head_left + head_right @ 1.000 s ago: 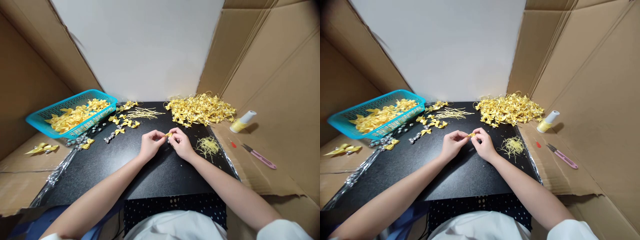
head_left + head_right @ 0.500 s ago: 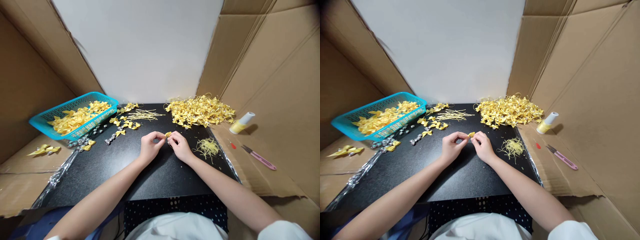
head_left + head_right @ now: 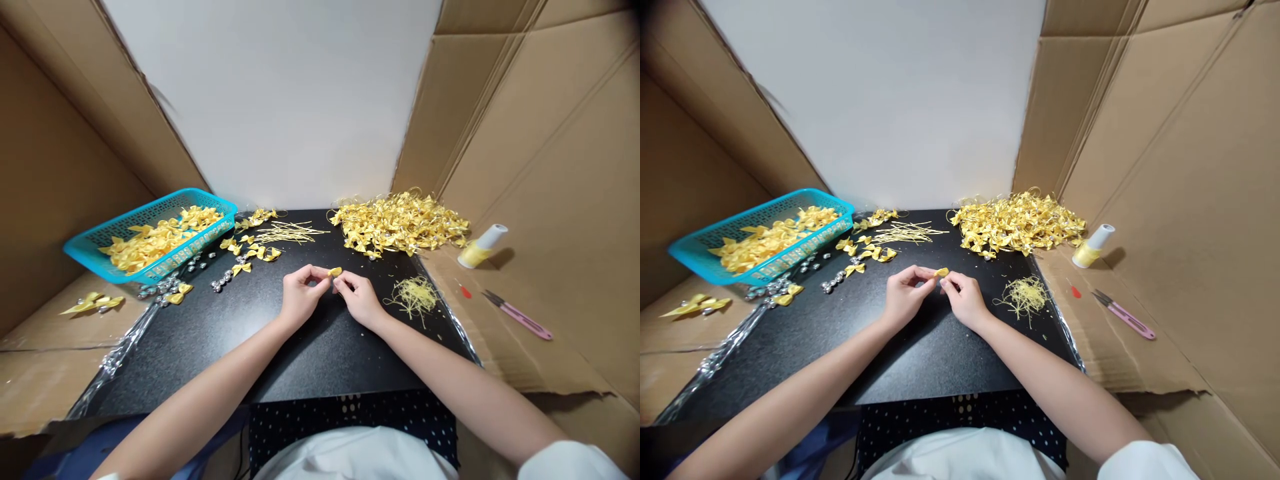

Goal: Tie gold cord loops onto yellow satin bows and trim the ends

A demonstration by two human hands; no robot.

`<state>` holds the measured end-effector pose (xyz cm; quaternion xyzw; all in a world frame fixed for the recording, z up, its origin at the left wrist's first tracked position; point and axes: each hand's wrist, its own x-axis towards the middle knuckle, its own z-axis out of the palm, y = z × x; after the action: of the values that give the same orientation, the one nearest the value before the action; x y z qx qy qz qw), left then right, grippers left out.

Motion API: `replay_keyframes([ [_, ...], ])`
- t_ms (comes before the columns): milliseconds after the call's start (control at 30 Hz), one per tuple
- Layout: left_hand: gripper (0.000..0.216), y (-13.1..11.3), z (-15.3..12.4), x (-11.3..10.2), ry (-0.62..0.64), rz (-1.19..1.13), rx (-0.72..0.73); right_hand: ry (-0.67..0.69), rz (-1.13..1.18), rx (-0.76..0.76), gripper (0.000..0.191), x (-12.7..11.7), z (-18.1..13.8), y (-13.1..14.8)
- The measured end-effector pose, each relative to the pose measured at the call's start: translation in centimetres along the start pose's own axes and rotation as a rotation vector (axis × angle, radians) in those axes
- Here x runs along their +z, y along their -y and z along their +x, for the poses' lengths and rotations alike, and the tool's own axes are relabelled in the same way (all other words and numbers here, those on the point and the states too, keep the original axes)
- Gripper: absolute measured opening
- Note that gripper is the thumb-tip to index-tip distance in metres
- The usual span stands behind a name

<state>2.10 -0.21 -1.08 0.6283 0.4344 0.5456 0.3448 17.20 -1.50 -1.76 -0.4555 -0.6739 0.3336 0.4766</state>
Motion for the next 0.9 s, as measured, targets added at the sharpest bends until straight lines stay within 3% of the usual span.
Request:
replay_keyframes([
  [467,0.008,0.2,-0.1,-0.3,0.073,0.100,0.085,-0.015,0.062,0.005,0.029,0.6,0.0,-0.2],
  [667,0.004,-0.3,0.3,-0.8,0.024,0.179,0.172,-0.102,-0.081,0.009,0.017,-1.0,0.5,0.3],
  [900,0.005,-0.4,0.4,-0.9,-0.021,0.204,0.191,0.153,-0.021,0.002,0.021,-1.5,0.8,0.4],
])
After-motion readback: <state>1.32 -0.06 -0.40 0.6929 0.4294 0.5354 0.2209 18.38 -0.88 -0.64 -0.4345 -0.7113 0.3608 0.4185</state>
